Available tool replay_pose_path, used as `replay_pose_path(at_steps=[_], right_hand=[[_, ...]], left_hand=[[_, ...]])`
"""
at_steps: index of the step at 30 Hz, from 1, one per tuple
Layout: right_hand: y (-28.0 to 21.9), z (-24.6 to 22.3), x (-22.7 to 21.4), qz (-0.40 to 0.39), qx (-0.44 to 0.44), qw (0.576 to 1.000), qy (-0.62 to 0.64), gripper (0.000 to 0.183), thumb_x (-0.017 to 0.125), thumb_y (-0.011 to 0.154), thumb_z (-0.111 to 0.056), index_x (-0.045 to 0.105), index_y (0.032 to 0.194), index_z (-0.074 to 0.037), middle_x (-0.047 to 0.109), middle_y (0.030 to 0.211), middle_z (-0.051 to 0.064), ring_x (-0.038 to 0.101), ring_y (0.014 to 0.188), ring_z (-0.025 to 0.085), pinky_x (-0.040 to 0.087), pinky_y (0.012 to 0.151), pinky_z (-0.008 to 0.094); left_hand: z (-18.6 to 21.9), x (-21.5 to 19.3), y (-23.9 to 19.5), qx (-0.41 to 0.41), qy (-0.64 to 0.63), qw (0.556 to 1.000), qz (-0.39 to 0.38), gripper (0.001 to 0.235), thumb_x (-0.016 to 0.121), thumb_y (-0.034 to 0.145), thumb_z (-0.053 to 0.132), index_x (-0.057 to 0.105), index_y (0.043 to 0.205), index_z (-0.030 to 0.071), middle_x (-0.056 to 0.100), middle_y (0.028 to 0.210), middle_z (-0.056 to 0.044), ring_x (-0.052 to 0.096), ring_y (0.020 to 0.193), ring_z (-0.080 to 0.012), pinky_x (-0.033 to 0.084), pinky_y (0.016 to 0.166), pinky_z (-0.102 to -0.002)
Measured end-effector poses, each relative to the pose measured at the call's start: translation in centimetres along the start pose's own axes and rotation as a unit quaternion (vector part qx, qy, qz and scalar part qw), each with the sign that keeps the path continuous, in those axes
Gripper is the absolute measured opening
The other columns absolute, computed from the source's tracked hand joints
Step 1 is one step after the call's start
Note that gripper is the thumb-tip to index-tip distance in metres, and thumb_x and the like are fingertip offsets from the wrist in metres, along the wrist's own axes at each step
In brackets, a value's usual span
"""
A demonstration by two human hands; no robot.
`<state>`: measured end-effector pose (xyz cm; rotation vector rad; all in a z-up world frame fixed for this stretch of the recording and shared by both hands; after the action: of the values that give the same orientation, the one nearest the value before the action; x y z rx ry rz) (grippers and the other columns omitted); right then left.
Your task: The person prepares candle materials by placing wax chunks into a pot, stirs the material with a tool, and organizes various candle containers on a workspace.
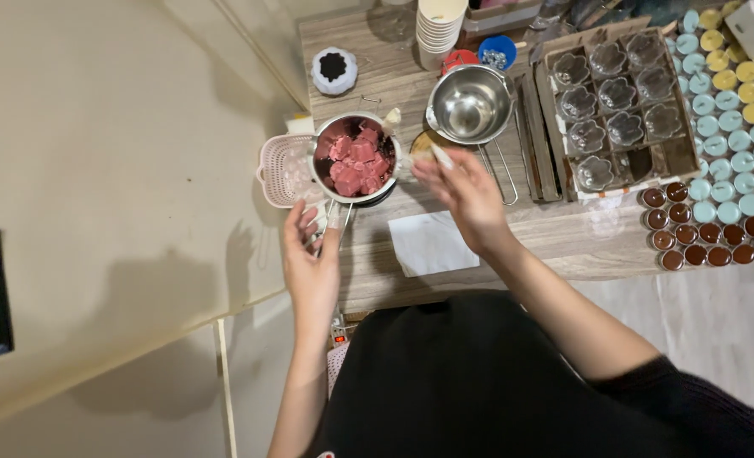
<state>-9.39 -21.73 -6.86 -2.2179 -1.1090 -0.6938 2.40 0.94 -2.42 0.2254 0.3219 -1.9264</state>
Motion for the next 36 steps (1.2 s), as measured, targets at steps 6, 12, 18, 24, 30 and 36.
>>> replay_pose_path(at_steps=[6,12,18,24,30,36], right_hand=[[4.7,-0.7,8.2,-0.054,-0.229,0.809,-0.538,0.032,0.063,0.103,-0.014,0.058,0.134,-0.009,0.071,0.135,0.009,0.073,0.124,0.022,0.059,0.100,0.034],[1.3,-2.3,7.8,-0.143,-0.401,0.670,-0.608,0.031,0.074,0.094,-0.011,0.065,0.123,-0.004,0.065,0.124,0.017,0.067,0.112,0.035,0.055,0.095,0.041],[-1.0,4.1,-3.7,0.038,-0.175,0.739,-0.649,0.017,0.073,0.097,-0.010,0.059,0.101,-0.001,0.058,0.088,0.014,0.057,0.079,0.031,0.046,0.074,0.043],[-4.3,10.5,-12.3,-0.079,-0.206,0.609,-0.762,0.039,0.077,0.081,-0.020,0.059,0.112,-0.003,0.053,0.117,0.018,0.053,0.104,0.035,0.044,0.093,0.045],[-7.5,12.7,-14.0,-0.100,-0.269,0.522,-0.803,0.054,0.075,0.087,-0.029,0.057,0.131,-0.005,0.052,0.126,0.016,0.046,0.118,0.035,0.034,0.106,0.052],[-2.1,11.9,-11.1,-0.041,-0.182,0.564,-0.804,0.029,0.073,0.092,-0.024,0.061,0.112,-0.006,0.060,0.111,0.012,0.055,0.109,0.031,0.042,0.094,0.046]], left_hand=[[0.0,0.9,-0.2,0.022,-0.045,0.999,-0.015,0.056,0.066,0.097,0.011,0.045,0.149,0.005,0.064,0.133,-0.015,0.064,0.116,-0.0189,0.052,0.100,-0.032],[0.5,0.6,-0.4,0.021,-0.044,0.999,-0.018,0.055,0.064,0.097,0.011,0.046,0.148,0.004,0.066,0.131,-0.014,0.065,0.111,-0.0182,0.053,0.098,-0.032],[0.8,-0.1,-0.5,0.007,-0.023,1.000,-0.008,0.054,0.064,0.097,0.010,0.046,0.147,0.004,0.065,0.130,-0.013,0.064,0.108,-0.0172,0.053,0.097,-0.031],[1.3,-0.2,-0.3,0.035,-0.016,0.999,-0.017,0.052,0.062,0.099,0.010,0.045,0.148,0.005,0.066,0.131,-0.013,0.065,0.109,-0.0161,0.052,0.096,-0.031],[1.5,0.1,-0.3,0.023,0.007,0.999,-0.030,0.053,0.063,0.098,0.012,0.046,0.147,0.005,0.068,0.131,-0.013,0.066,0.107,-0.0162,0.054,0.094,-0.031],[1.9,0.0,-0.2,0.022,0.015,0.999,-0.029,0.054,0.064,0.097,0.013,0.046,0.147,0.005,0.067,0.130,-0.013,0.066,0.106,-0.0164,0.055,0.093,-0.031]])
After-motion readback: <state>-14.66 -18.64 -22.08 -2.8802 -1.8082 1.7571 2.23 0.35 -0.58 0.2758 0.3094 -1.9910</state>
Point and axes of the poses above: each hand's wrist, its own y-axis towards the middle knuckle, its own x-axis out of the palm, z = x × y, the point moved 2 cm from there along y, towards the middle knuckle
